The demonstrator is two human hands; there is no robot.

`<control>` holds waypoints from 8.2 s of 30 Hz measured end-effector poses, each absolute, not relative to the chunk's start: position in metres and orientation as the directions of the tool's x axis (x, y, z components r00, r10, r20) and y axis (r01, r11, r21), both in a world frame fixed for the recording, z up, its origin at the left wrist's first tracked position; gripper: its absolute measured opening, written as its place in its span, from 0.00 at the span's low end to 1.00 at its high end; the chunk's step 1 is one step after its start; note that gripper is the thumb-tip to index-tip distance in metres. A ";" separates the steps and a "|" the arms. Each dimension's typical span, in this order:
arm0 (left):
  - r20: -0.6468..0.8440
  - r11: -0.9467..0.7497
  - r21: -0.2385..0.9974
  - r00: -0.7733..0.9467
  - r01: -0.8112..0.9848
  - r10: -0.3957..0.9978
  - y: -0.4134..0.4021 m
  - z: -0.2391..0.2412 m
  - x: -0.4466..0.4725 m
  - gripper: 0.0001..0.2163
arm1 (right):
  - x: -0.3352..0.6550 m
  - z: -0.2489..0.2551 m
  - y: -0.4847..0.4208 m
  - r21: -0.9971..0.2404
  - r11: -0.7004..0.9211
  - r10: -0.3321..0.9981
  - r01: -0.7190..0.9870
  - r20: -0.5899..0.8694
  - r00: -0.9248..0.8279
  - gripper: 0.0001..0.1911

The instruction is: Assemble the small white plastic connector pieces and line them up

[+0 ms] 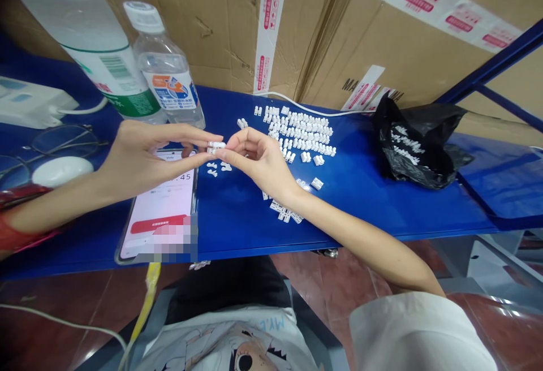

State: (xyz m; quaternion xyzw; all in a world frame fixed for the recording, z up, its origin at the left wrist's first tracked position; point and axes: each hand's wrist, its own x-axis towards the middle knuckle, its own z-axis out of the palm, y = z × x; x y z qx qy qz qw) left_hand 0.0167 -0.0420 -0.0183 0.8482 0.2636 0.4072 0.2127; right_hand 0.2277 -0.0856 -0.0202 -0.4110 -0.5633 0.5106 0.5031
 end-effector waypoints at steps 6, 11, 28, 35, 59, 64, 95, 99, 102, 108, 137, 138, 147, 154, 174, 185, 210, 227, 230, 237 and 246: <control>0.537 -0.709 0.675 0.524 0.203 0.661 -0.046 -0.012 0.017 0.07 | 0.236 -0.017 -0.080 -0.990 -0.110 0.934 -0.083 -0.075 -0.349 0.22; 0.569 -0.708 0.694 0.501 0.133 0.652 -0.047 -0.008 0.018 0.10 | 0.236 -0.017 -0.083 -0.996 -0.012 0.918 -0.087 0.024 -0.395 0.17; 0.197 -0.354 0.922 0.594 0.158 0.780 -0.036 -0.003 0.023 0.03 | 0.251 -0.001 -0.087 -0.637 0.661 0.744 0.397 0.486 -0.459 0.13; 0.107 -0.357 0.917 0.754 0.177 0.648 -0.030 -0.009 0.022 0.05 | 0.259 0.006 -0.084 -0.515 0.763 0.620 0.390 0.414 -0.666 0.05; 0.258 -0.367 0.911 0.435 0.188 0.863 -0.029 -0.006 0.021 0.06 | 0.295 0.002 -0.071 -0.340 0.588 0.793 0.734 0.064 -0.606 0.11; 0.242 -0.355 0.915 0.443 0.191 0.863 -0.026 -0.005 0.021 0.06 | 0.277 -0.010 -0.079 -0.224 0.624 0.781 0.749 0.183 -0.597 0.05; -0.008 0.162 0.973 0.678 -0.165 0.735 -0.017 -0.007 0.014 0.06 | 0.235 -0.049 -0.075 -0.131 0.683 0.709 0.719 0.358 -0.608 0.11; -0.015 0.168 0.973 0.683 -0.159 0.730 -0.016 -0.009 0.013 0.05 | 0.239 -0.045 -0.076 -0.143 0.709 0.662 0.690 0.470 -0.584 0.09; -0.022 0.166 0.977 0.711 -0.134 0.703 -0.017 -0.010 0.014 0.05 | 0.243 -0.036 -0.076 -0.215 0.740 0.630 0.637 0.552 -0.546 0.07; -0.020 0.145 0.984 0.758 -0.100 0.652 -0.021 -0.012 0.017 0.03 | 0.242 -0.020 -0.083 -0.377 0.764 0.596 0.524 0.722 -0.350 0.06; 0.043 -0.052 0.999 0.791 -0.015 0.611 -0.031 -0.011 0.020 0.06 | 0.234 -0.014 -0.105 -0.609 0.729 0.683 0.314 0.677 -0.273 0.04; 0.043 -0.068 0.998 0.805 -0.004 0.592 -0.030 -0.010 0.019 0.05 | 0.235 -0.013 -0.104 -0.683 0.682 0.731 0.261 0.622 -0.281 0.02; -0.065 -0.058 0.994 0.907 0.098 0.416 -0.032 -0.011 0.014 0.04 | 0.245 -0.006 -0.100 -0.880 0.448 0.764 0.158 0.285 -0.578 0.03; 0.026 0.035 0.998 0.805 -0.058 0.592 -0.024 -0.006 0.013 0.03 | 0.248 -0.017 -0.085 -0.833 0.511 0.811 0.213 0.385 -0.440 0.11; 0.026 0.166 0.966 0.715 -0.197 0.699 -0.026 -0.007 0.018 0.04 | 0.253 -0.035 -0.079 -0.327 0.683 0.730 0.653 0.287 -0.620 0.13; 0.088 -0.093 0.995 0.604 -0.023 0.792 -0.031 -0.006 0.021 0.08 | 0.252 -0.015 -0.085 -0.951 0.296 0.894 0.086 0.244 -0.375 0.06; 0.151 -0.220 0.975 0.608 0.039 0.779 -0.037 -0.010 0.023 0.07 | 0.232 -0.016 -0.089 -0.974 0.049 0.978 -0.221 0.092 -0.189 0.14; 0.023 -0.129 0.989 0.803 0.068 0.595 -0.022 -0.023 0.009 0.11 | 0.237 -0.018 -0.087 -0.993 0.086 0.861 -0.086 0.118 -0.494 0.21; 0.036 -0.117 0.992 0.806 0.042 0.591 -0.023 -0.020 0.011 0.07 | 0.239 -0.020 -0.090 -0.924 0.381 0.860 0.034 0.341 -0.381 0.16; -0.043 -0.029 0.997 0.811 0.074 0.583 -0.025 -0.013 0.018 0.06 | 0.241 -0.015 -0.102 -0.505 0.778 0.626 0.373 0.678 -0.386 0.05; -0.053 0.014 0.997 0.580 0.073 0.813 -0.019 -0.005 0.017 0.07 | 0.266 -0.010 0.000 -0.389 0.473 0.836 0.790 0.481 -0.264 0.05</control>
